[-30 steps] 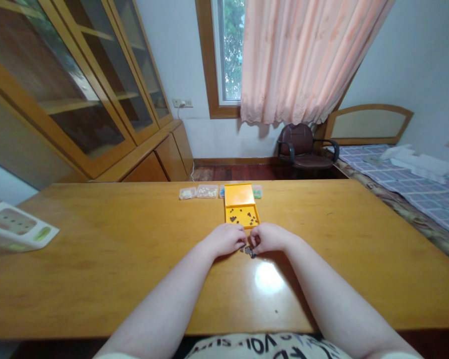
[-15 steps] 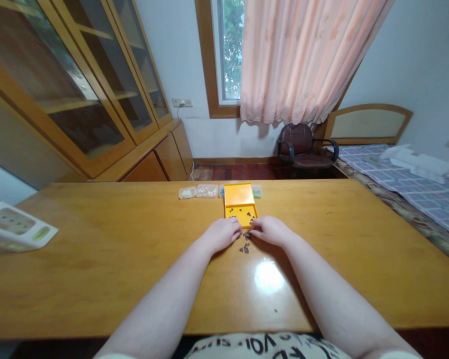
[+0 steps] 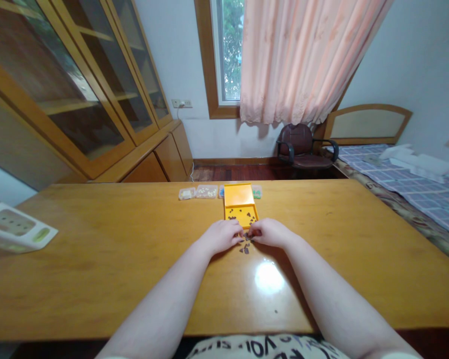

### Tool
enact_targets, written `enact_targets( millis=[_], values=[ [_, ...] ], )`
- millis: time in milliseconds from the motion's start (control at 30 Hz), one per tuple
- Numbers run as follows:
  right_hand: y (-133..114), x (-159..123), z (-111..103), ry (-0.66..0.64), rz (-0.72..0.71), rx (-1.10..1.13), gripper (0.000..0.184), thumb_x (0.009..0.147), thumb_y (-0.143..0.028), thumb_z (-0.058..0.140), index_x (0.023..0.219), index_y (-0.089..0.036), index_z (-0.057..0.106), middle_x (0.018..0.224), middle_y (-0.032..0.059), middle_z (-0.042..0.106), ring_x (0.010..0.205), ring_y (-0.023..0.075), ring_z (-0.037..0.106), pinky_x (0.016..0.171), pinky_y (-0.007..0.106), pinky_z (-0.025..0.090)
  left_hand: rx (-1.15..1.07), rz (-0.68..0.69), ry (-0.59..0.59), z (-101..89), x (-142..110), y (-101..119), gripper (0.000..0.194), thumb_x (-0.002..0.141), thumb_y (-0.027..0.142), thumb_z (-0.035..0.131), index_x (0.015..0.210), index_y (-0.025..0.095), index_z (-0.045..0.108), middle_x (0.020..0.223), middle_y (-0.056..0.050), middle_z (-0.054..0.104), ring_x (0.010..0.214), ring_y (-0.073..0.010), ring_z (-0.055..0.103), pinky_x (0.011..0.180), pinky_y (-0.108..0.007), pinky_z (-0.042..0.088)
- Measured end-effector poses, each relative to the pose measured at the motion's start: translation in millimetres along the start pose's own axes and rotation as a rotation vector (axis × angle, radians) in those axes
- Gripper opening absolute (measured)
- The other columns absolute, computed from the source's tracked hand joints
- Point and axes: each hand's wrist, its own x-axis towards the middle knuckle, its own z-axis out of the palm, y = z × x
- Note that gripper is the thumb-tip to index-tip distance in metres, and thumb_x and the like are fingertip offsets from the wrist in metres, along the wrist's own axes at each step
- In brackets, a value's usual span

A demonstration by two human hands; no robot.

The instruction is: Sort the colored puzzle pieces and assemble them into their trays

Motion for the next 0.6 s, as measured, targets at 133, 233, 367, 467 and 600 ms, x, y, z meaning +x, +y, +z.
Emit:
enact_targets(
  millis=[133, 233, 367, 467, 600],
  values=[
    [2, 2, 3, 0.002, -0.039, -0.001, 0.027, 0.075, -0.023, 0.055, 0.096, -0.028, 0.072, 0.09, -0.0003, 0.072, 0.076, 0.0156, 0.063, 0.064, 0.022, 0.04, 0.033, -0.047, -0.009, 1.4, -1, -3, 0.011, 0.081, 0.026, 0.057, 0.089, 0.025, 0.065, 0.09, -0.002, 0.062, 0.081, -0.0166, 0.059, 0.072, -0.025, 0.045],
    [3, 3, 5, -0.007, -0.052, -0.035, 0.027, 0.077, -0.025, 0.054, 0.097, -0.03, 0.072, 0.095, 0.0002, 0.072, 0.082, 0.0175, 0.064, 0.069, 0.023, 0.042, 0.054, -0.094, -0.008, 1.6, -1, -8, 0.014, 0.082, 0.024, 0.055, 0.089, 0.026, 0.066, 0.091, -0.003, 0.062, 0.081, -0.0165, 0.059, 0.072, -0.025, 0.045],
    [1, 4, 6, -0.012, -0.033, -0.08, 0.025, 0.077, -0.028, 0.055, 0.094, -0.03, 0.073, 0.091, 0.0016, 0.072, 0.079, 0.0179, 0.064, 0.067, 0.024, 0.042, 0.061, -0.154, -0.022, 1.9, -1, -12, 0.014, 0.081, 0.023, 0.055, 0.087, 0.025, 0.067, 0.09, -0.003, 0.061, 0.079, -0.0165, 0.06, 0.07, -0.025, 0.045],
    [-1, 4, 6, -0.007, -0.033, -0.102, 0.024, 0.078, -0.029, 0.054, 0.091, -0.028, 0.074, 0.087, 0.0025, 0.073, 0.074, 0.017, 0.063, 0.065, 0.023, 0.04, 0.071, -0.174, -0.017, 3.4, -1, -12, 0.012, 0.081, 0.023, 0.054, 0.082, 0.023, 0.066, 0.089, -0.004, 0.061, 0.078, -0.017, 0.06, 0.069, -0.025, 0.045],
    [-4, 4, 6, -0.012, -0.047, -0.108, 0.022, 0.077, -0.027, 0.054, 0.086, -0.025, 0.074, 0.083, 0.0032, 0.072, 0.069, 0.0159, 0.062, 0.062, 0.023, 0.039, 0.099, -0.18, -0.01, 5.5, 0, -11, 0.013, 0.082, 0.023, 0.052, 0.08, 0.022, 0.065, 0.087, -0.004, 0.062, 0.075, -0.0178, 0.06, 0.067, -0.027, 0.045]
  ],
)
